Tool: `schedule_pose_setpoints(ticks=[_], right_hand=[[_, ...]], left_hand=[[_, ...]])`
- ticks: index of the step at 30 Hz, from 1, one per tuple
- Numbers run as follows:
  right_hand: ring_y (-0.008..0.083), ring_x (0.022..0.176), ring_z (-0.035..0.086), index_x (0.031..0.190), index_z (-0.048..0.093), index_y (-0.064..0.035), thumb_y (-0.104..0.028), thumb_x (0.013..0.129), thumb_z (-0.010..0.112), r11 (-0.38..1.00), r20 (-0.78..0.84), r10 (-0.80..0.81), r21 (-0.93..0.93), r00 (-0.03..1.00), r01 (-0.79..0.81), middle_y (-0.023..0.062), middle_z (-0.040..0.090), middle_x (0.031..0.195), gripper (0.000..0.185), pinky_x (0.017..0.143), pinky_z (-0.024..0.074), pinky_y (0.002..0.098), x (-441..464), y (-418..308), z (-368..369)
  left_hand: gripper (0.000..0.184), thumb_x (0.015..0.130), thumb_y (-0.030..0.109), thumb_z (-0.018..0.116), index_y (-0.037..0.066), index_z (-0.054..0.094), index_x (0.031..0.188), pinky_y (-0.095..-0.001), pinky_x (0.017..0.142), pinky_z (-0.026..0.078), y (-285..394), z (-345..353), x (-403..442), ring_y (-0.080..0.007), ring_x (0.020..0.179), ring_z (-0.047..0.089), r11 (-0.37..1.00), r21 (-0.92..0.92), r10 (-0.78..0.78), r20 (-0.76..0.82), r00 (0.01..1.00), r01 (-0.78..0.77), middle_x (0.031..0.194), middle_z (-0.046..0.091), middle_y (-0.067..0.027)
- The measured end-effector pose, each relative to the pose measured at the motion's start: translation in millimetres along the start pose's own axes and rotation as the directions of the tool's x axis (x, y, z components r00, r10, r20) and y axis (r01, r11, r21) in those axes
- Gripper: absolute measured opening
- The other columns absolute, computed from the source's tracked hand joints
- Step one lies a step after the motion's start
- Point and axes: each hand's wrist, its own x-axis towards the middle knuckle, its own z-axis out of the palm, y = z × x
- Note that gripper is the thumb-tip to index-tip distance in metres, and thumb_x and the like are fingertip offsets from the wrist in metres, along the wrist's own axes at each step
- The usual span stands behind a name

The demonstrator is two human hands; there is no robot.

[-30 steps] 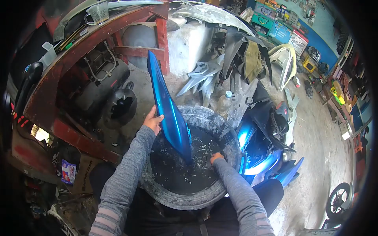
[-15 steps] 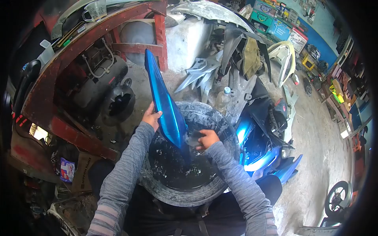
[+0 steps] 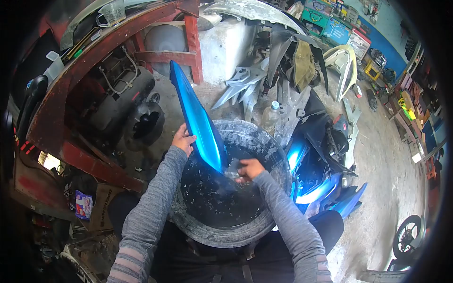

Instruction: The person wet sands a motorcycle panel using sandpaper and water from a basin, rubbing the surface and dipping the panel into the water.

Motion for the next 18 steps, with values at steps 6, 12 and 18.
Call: schedule_pose_setpoints(ticks=[6, 12, 18], right_hand=[[0.0282, 0.094, 0.072, 0.128, 0.061, 0.0058, 0.012, 0.083, 0.059, 0.975, -0.118, -0.188, -0.138, 0.975, 0.172, 0.0200, 0.068, 0.113, 0.046, 0.067, 0.0645, 0.0354, -28.8, -41.8, 23.3], [0.0359, 0.115, 0.065, 0.120, 0.072, -0.0099, -0.013, 0.075, 0.067, 0.586, -0.427, -0.153, -0.765, 0.891, -0.266, 0.0198, 0.068, 0.123, 0.045, 0.104, 0.0492, 0.0395, 28.5, 92.5, -44.8], [0.0328, 0.107, 0.068, 0.118, 0.071, -0.0082, -0.013, 0.079, 0.070, 0.203, -0.052, -0.164, -0.979, 0.985, -0.018, 0.0179, 0.071, 0.110, 0.039, 0.099, 0.0533, 0.0380, 29.4, 91.9, -60.5]], left_hand=[[0.073, 0.081, -0.013, 0.053, 0.011, 0.036, 0.148, -0.0512, 0.091, 0.055, 3.1, 2.6, -9.5, -0.0288, 0.113, 0.061, 0.991, -0.119, -0.071, -0.051, 0.996, 0.065, 0.127, 0.060, -0.0132], [0.072, 0.084, -0.012, 0.052, 0.018, 0.039, 0.149, -0.0529, 0.087, 0.056, -13.9, -11.0, 2.8, -0.0286, 0.111, 0.061, 0.987, -0.157, -0.029, -0.077, 0.997, 0.017, 0.126, 0.060, -0.0147], [0.071, 0.090, -0.009, 0.053, 0.025, 0.039, 0.150, -0.0537, 0.087, 0.054, 5.3, 4.9, -14.3, -0.0287, 0.110, 0.061, 0.979, 0.031, -0.191, -0.180, 0.965, 0.200, 0.127, 0.058, -0.0157]])
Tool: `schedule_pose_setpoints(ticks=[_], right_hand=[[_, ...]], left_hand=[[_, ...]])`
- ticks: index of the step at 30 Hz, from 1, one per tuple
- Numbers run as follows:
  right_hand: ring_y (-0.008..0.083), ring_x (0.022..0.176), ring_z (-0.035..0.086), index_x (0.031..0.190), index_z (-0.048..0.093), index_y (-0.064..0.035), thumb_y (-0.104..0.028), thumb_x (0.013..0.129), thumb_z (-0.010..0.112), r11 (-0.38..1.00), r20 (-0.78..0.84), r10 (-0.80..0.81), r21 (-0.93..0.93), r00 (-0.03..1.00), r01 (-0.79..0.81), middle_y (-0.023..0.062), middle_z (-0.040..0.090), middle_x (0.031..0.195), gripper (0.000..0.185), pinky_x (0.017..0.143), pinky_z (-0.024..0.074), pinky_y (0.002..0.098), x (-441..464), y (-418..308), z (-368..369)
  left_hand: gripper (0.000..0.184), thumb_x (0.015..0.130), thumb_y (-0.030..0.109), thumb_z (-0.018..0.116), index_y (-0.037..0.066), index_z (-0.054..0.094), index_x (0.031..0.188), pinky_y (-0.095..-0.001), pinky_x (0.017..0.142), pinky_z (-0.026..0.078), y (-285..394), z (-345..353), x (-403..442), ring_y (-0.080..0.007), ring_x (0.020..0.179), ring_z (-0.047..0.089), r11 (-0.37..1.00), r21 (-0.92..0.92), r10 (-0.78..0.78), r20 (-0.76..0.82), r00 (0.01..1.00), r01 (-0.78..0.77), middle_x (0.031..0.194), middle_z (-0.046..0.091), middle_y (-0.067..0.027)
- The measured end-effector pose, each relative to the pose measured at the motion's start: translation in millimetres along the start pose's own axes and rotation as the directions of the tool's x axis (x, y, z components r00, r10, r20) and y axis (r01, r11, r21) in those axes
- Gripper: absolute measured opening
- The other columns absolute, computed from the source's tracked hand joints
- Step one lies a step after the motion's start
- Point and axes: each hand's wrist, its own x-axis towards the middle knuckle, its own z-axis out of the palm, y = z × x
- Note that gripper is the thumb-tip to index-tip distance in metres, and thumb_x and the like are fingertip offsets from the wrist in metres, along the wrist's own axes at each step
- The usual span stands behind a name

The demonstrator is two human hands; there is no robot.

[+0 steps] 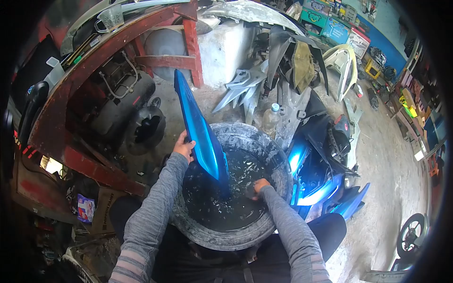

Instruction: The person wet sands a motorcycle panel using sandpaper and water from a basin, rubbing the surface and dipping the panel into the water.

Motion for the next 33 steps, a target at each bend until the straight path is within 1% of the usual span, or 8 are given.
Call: schedule_pose_setpoints(ticks=[1, 2, 3, 5, 9, 12, 19, 33], right_hand=[[0.0311, 0.104, 0.069, 0.128, 0.066, -0.0068, -0.008, 0.083, 0.069, 0.820, 0.259, -0.395, -0.332, 0.881, 0.466, 0.0173, 0.071, 0.104, 0.045, 0.092, 0.0581, 0.0389, -2.7, -9.2, -21.4], [0.0301, 0.101, 0.068, 0.129, 0.063, -0.0025, -0.002, 0.085, 0.066, 0.872, 0.152, -0.149, 0.486, 0.977, 0.057, 0.0156, 0.069, 0.100, 0.045, 0.087, 0.0605, 0.0396, -6.9, -30.8, -37.7], [0.0290, 0.097, 0.068, 0.131, 0.060, 0.0017, 0.003, 0.087, 0.064, 0.161, 0.279, 0.106, 0.942, 0.955, -0.293, 0.0138, 0.067, 0.096, 0.044, 0.082, 0.0629, 0.0402, -12.4, -58.2, -56.2], [0.0292, 0.094, 0.068, 0.129, 0.057, 0.0081, 0.011, 0.088, 0.057, -0.003, 0.083, -0.009, 0.997, 0.997, -0.083, 0.0139, 0.066, 0.099, 0.042, 0.077, 0.0649, 0.0422, -28.0, -99.8, -105.3], [0.0254, 0.089, 0.070, 0.126, 0.060, 0.0056, 0.005, 0.087, 0.063, 0.159, -0.134, -0.019, 0.978, 0.991, 0.136, 0.0142, 0.069, 0.100, 0.039, 0.074, 0.0636, 0.0372, -46.6, -121.7, -157.2], [0.0209, 0.089, 0.072, 0.120, 0.067, -0.0014, -0.011, 0.082, 0.072, 0.675, -0.361, -0.012, 0.685, 0.933, 0.274, 0.0153, 0.074, 0.096, 0.039, 0.072, 0.0576, 0.0335, -59.6, -118.3, -171.0], [0.0333, 0.099, 0.071, 0.121, 0.066, -0.0011, -0.023, 0.077, 0.078, 0.846, -0.566, -0.058, 0.410, 0.822, 0.342, 0.0196, 0.073, 0.104, 0.051, 0.090, 0.0533, 0.0403, -101.7, -107.7, -177.3], [0.0181, 0.073, 0.065, 0.109, 0.066, -0.0011, -0.032, 0.086, 0.078, 0.066, -0.343, 0.219, 0.939, 0.913, 0.337, 0.0054, 0.066, 0.083, 0.040, 0.055, 0.0537, 0.0401, -95.3, -93.5, -188.9]], left_hand=[[0.070, 0.091, -0.008, 0.054, 0.026, 0.039, 0.151, -0.0545, 0.087, 0.054, -5.8, -1.9, 4.7, -0.0286, 0.110, 0.061, 1.000, -0.013, 0.009, 0.013, 1.000, -0.009, 0.128, 0.057, -0.0155], [0.070, 0.091, -0.008, 0.054, 0.026, 0.039, 0.151, -0.0545, 0.087, 0.054, -9.6, -2.9, 8.7, -0.0286, 0.110, 0.061, 1.000, -0.013, 0.007, 0.014, 1.000, -0.007, 0.128, 0.057, -0.0155], [0.069, 0.091, -0.008, 0.054, 0.024, 0.039, 0.150, -0.0531, 0.088, 0.054, -13.0, -3.6, 12.6, -0.0278, 0.111, 0.060, 1.000, -0.021, 0.018, 0.020, 1.000, -0.017, 0.128, 0.057, -0.0154], [0.068, 0.092, -0.008, 0.055, 0.023, 0.039, 0.150, -0.0516, 0.090, 0.054, -16.5, -3.0, 14.0, -0.0271, 0.112, 0.060, 0.999, -0.031, 0.030, 0.025, 0.999, -0.029, 0.128, 0.057, -0.0152], [0.057, 0.092, -0.008, 0.056, 0.009, 0.043, 0.145, -0.0418, 0.098, 0.050, -17.7, 6.0, 12.4, -0.0242, 0.115, 0.059, 0.977, -0.065, 0.209, 0.102, 0.973, -0.204, 0.128, 0.059, -0.0159], [0.051, 0.092, -0.008, 0.055, 0.002, 0.045, 0.141, -0.0375, 0.101, 0.048, 2.3, 22.8, -6.4, -0.0224, 0.116, 0.058, 0.955, -0.011, 0.293, 0.199, 0.935, -0.297, 0.127, 0.060, -0.0158], [0.053, 0.095, -0.004, 0.052, -0.002, 0.043, 0.147, -0.0314, 0.104, 0.044, 60.8, 78.3, -51.1, -0.0208, 0.117, 0.060, 0.833, 0.201, 0.406, 0.412, 0.816, -0.516, 0.131, 0.061, -0.0167], [0.054, 0.090, 0.003, 0.060, 0.011, 0.055, 0.143, -0.0403, 0.091, 0.051, 80.3, 173.8, -62.6, -0.0348, 0.099, 0.065, 0.154, 0.611, 0.327, 0.710, 0.624, -0.776, 0.113, 0.064, -0.0195]])
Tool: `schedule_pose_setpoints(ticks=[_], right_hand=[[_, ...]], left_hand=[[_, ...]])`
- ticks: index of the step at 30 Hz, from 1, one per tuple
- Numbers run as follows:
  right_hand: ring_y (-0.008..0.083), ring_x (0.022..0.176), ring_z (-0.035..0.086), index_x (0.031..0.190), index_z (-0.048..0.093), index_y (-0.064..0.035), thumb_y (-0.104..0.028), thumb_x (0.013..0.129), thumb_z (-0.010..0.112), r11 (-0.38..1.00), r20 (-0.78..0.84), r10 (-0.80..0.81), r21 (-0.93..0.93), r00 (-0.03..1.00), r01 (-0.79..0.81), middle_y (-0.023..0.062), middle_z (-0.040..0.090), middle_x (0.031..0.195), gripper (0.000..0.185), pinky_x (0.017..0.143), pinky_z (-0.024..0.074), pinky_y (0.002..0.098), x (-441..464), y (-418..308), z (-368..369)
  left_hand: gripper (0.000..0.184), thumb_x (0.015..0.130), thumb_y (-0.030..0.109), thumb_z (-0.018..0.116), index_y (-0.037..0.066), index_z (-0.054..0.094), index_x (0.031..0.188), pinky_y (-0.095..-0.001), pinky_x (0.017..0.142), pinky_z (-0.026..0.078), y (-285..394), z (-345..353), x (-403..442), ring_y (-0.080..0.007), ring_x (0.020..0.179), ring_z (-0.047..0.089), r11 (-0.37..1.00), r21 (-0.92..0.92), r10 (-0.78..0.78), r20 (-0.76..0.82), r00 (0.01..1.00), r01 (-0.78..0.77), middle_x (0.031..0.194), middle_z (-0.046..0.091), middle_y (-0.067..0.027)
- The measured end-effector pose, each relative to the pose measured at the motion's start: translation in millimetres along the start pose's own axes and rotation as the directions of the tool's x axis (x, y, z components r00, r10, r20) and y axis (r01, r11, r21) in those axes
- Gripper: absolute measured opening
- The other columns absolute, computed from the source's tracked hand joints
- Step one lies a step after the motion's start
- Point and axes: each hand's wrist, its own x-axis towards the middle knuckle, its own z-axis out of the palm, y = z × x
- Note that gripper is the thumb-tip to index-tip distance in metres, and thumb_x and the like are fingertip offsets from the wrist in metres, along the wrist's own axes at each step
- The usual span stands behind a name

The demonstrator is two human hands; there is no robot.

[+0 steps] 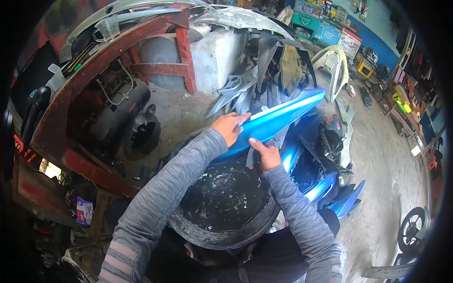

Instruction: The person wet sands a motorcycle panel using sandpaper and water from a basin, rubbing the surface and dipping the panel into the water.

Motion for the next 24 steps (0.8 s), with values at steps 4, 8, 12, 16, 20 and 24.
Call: schedule_pose_setpoints(ticks=[4, 8, 12, 16, 20, 24], right_hand=[[0.0202, 0.068, 0.063, 0.109, 0.064, -0.0052, -0.033, 0.088, 0.074, 0.983, -0.067, 0.055, 0.181, 0.996, -0.042, 0.0058, 0.062, 0.083, 0.036, 0.045, 0.0510, 0.0428, 6.3, -4.6, -9.1], [0.0209, 0.073, 0.064, 0.113, 0.062, -0.0108, -0.035, 0.090, 0.072, 0.936, -0.094, 0.089, 0.348, 0.992, -0.051, 0.0059, 0.063, 0.092, 0.035, 0.051, 0.0531, 0.0432, 1.6, -14.1, -10.6], [0.0212, 0.077, 0.061, 0.113, 0.059, -0.0180, -0.039, 0.087, 0.075, 0.881, -0.017, 0.133, 0.459, 0.991, -0.110, 0.0028, 0.059, 0.096, 0.037, 0.060, 0.0527, 0.0460, -3.0, 12.2, 6.3], [0.0212, 0.092, 0.061, 0.117, 0.057, -0.0195, -0.042, 0.089, 0.072, 0.823, 0.031, 0.203, 0.537, 0.979, -0.188, 0.0021, 0.058, 0.105, 0.039, 0.068, 0.0544, 0.0473, -11.1, 37.5, 34.2], [0.0232, 0.079, 0.063, 0.106, 0.056, -0.0153, -0.047, 0.090, 0.071, 0.788, 0.168, 0.187, 0.562, 0.968, -0.250, 0.0057, 0.063, 0.089, 0.039, 0.072, 0.0530, 0.0458, -40.8, 39.5, 69.0], [0.0211, 0.072, 0.065, 0.100, 0.059, -0.0140, -0.047, 0.095, 0.067, 0.771, 0.285, 0.253, 0.519, 0.925, -0.370, 0.0039, 0.064, 0.079, 0.034, 0.070, 0.0555, 0.0439, -50.0, 53.4, 84.6]], left_hand=[[0.050, 0.088, 0.004, 0.063, 0.008, 0.058, 0.137, -0.0426, 0.095, 0.048, 2.6, 6.8, -0.6, -0.0358, 0.106, 0.061, 0.987, 0.040, 0.160, -0.078, 0.984, -0.158, 0.118, 0.062, -0.0183], [0.042, 0.084, 0.009, 0.069, 0.003, 0.060, 0.124, -0.0445, 0.097, 0.045, 29.2, -1.7, -48.1, -0.0367, 0.109, 0.057, 0.971, 0.130, 0.238, -0.554, 0.798, -0.199, 0.117, 0.061, -0.0182], [0.034, 0.089, 0.017, 0.075, 0.002, 0.058, 0.114, -0.0288, 0.067, 0.051, 10.0, 31.6, -103.1, -0.0138, 0.084, 0.062, 0.852, -0.471, -0.417, -0.345, 0.841, 0.230, 0.099, 0.064, -0.0057], [0.049, 0.089, 0.030, 0.077, 0.005, 0.054, 0.124, -0.0383, 0.084, 0.051, -15.8, 46.8, -113.5, -0.0215, 0.101, 0.059, 0.291, -0.893, -0.724, 0.029, 0.690, 0.343, 0.113, 0.061, -0.0062], [0.051, 0.087, 0.030, 0.079, 0.009, 0.054, 0.126, -0.0483, 0.095, 0.049, -23.3, 40.7, -115.1, -0.0272, 0.116, 0.057, -0.031, -0.999, -0.630, 0.039, 0.776, 0.024, 0.124, 0.058, -0.0079], [0.058, 0.081, 0.008, 0.082, 0.011, 0.048, 0.128, -0.0426, 0.081, 0.057, -28.2, 27.5, -109.8, -0.0224, 0.101, 0.064, 0.002, -0.992, -0.682, -0.095, 0.725, -0.128, 0.110, 0.063, -0.0082]])
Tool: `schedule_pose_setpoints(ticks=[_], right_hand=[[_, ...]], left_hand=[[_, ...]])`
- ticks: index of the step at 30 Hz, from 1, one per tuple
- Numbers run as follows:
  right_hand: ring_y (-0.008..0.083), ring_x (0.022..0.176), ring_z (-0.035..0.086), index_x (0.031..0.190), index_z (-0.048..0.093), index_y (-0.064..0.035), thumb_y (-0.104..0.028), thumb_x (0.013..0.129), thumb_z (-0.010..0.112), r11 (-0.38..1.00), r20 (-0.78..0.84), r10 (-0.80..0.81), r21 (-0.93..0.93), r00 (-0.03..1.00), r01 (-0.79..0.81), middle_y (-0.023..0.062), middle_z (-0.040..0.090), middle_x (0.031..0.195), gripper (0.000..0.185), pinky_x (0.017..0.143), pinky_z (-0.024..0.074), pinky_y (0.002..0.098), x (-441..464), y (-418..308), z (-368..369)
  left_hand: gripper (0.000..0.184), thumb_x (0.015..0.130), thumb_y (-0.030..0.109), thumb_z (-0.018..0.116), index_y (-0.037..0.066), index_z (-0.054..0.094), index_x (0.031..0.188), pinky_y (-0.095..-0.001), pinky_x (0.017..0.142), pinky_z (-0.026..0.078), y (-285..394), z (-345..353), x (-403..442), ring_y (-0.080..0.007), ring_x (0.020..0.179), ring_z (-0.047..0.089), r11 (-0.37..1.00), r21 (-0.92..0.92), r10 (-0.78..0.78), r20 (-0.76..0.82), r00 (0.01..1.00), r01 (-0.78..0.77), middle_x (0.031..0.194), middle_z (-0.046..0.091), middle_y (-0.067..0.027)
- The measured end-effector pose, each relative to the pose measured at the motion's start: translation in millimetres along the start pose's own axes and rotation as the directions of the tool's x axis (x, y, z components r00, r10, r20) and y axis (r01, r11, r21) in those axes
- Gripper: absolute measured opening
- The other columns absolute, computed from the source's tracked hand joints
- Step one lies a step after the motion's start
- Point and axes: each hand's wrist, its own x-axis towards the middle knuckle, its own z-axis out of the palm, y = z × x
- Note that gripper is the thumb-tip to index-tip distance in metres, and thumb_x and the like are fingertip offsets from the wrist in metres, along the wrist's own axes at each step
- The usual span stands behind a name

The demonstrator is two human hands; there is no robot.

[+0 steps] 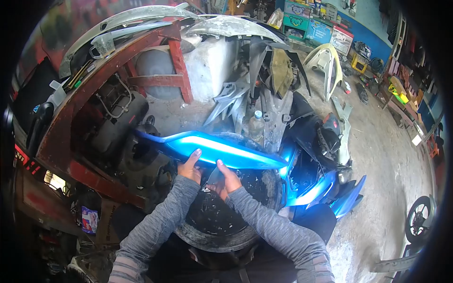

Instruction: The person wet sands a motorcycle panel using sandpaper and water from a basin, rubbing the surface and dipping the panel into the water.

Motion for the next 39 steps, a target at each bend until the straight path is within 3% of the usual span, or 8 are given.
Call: schedule_pose_setpoints(ticks=[3, 12, 18, 24, 32, 34, 36, 39], right_hand=[[0.0227, 0.090, 0.066, 0.123, 0.056, -0.0089, -0.043, 0.095, 0.068, 0.988, -0.019, 0.058, -0.144, 0.998, -0.060, 0.0076, 0.065, 0.103, 0.045, 0.073, 0.0568, 0.0465, 9.5, 18.7, -14.2], [0.0168, 0.082, 0.066, 0.103, 0.067, 0.0007, -0.040, 0.088, 0.077, 0.671, 0.043, 0.107, -0.741, 0.993, -0.040, 0.0093, 0.066, 0.093, 0.044, 0.057, 0.0589, 0.0329, -5.4, 10.1, -30.9], [0.0240, 0.085, 0.069, 0.113, 0.063, 0.0041, -0.036, 0.086, 0.080, 0.734, -0.366, -0.037, -0.641, 0.930, -0.223, 0.0136, 0.068, 0.097, 0.051, 0.061, 0.0606, 0.0410, 33.6, 2.1, -111.8], [0.0280, 0.092, 0.069, 0.119, 0.060, -0.0007, -0.006, 0.086, 0.072, 0.701, -0.471, -0.058, -0.647, 0.880, -0.300, 0.0156, 0.065, 0.110, 0.036, 0.066, 0.0637, 0.0423, 58.6, 16.2, -179.9], [0.0326, 0.099, 0.069, 0.122, 0.068, -0.0085, 0.007, 0.085, 0.064, 0.412, -0.583, -0.191, -0.778, 0.790, -0.474, 0.0148, 0.066, 0.121, 0.040, 0.062, 0.0665, 0.0437, 71.5, 40.0, -209.7], [0.0326, 0.098, 0.070, 0.122, 0.068, -0.0083, 0.007, 0.085, 0.064, 0.405, -0.631, -0.194, -0.749, 0.751, -0.525, 0.0150, 0.066, 0.120, 0.040, 0.061, 0.0665, 0.0443, 74.5, 39.4, -213.3], [0.0327, 0.098, 0.070, 0.121, 0.069, -0.0080, 0.008, 0.085, 0.063, 0.398, -0.673, -0.202, -0.720, 0.712, -0.568, 0.0153, 0.067, 0.119, 0.040, 0.061, 0.0664, 0.0448, 77.4, 36.4, -216.0], [0.0329, 0.089, 0.072, 0.126, 0.064, -0.0027, 0.007, 0.090, 0.056, 0.567, -0.622, -0.098, -0.677, 0.777, -0.470, 0.0147, 0.069, 0.111, 0.038, 0.062, 0.0649, 0.0441, 87.0, 39.8, -237.9]], left_hand=[[0.060, 0.078, 0.000, 0.079, 0.011, 0.046, 0.127, -0.0392, 0.072, 0.060, 8.8, -16.5, 17.4, -0.0213, 0.094, 0.066, 0.999, 0.047, -0.017, -0.104, 0.994, 0.022, 0.109, 0.063, -0.0083], [0.074, 0.073, 0.006, 0.084, 0.000, 0.043, 0.135, -0.0401, 0.089, 0.056, 61.7, -47.2, 72.1, -0.0265, 0.103, 0.064, 0.898, 0.320, 0.332, -0.041, 0.942, -0.303, 0.119, 0.061, -0.0152], [0.116, 0.066, 0.019, 0.092, -0.014, 0.019, 0.150, -0.0374, 0.108, 0.043, 9.0, -79.5, 97.2, -0.0328, 0.127, 0.053, 0.575, 0.805, 0.321, -0.057, 0.945, -0.147, 0.138, 0.052, -0.0276], [0.121, 0.066, 0.014, 0.090, -0.014, 0.008, 0.151, -0.0375, 0.110, 0.042, -38.2, -107.4, 106.3, -0.0334, 0.128, 0.052, 0.638, 0.748, 0.203, 0.065, 0.977, -0.182, 0.141, 0.047, -0.0297], [0.134, 0.066, 0.032, 0.091, 0.000, -0.001, 0.158, -0.0441, 0.114, 0.037, -69.5, -94.0, 64.2, -0.0419, 0.135, 0.045, 0.348, 0.933, 0.303, -0.024, 0.953, -0.087, 0.149, 0.038, -0.0322], [0.130, 0.067, 0.032, 0.092, -0.002, 0.004, 0.156, -0.0441, 0.112, 0.039, -88.5, -100.4, 57.0, -0.0407, 0.130, 0.050, 0.330, 0.936, 0.436, -0.031, 0.899, -0.127, 0.143, 0.046, -0.0315], [0.119, 0.069, 0.031, 0.091, -0.004, 0.014, 0.152, -0.0430, 0.107, 0.043, -85.7, -89.7, 34.1, -0.0384, 0.123, 0.057, 0.585, 0.806, 0.206, -0.256, 0.944, 0.091, 0.133, 0.056, -0.0283], [0.083, 0.075, 0.031, 0.088, -0.004, 0.043, 0.135, -0.0400, 0.095, 0.052, -108.5, -111.5, 23.9, -0.0293, 0.109, 0.064, 0.667, 0.736, 0.008, -0.161, 0.987, 0.115, 0.120, 0.064, -0.0198]])
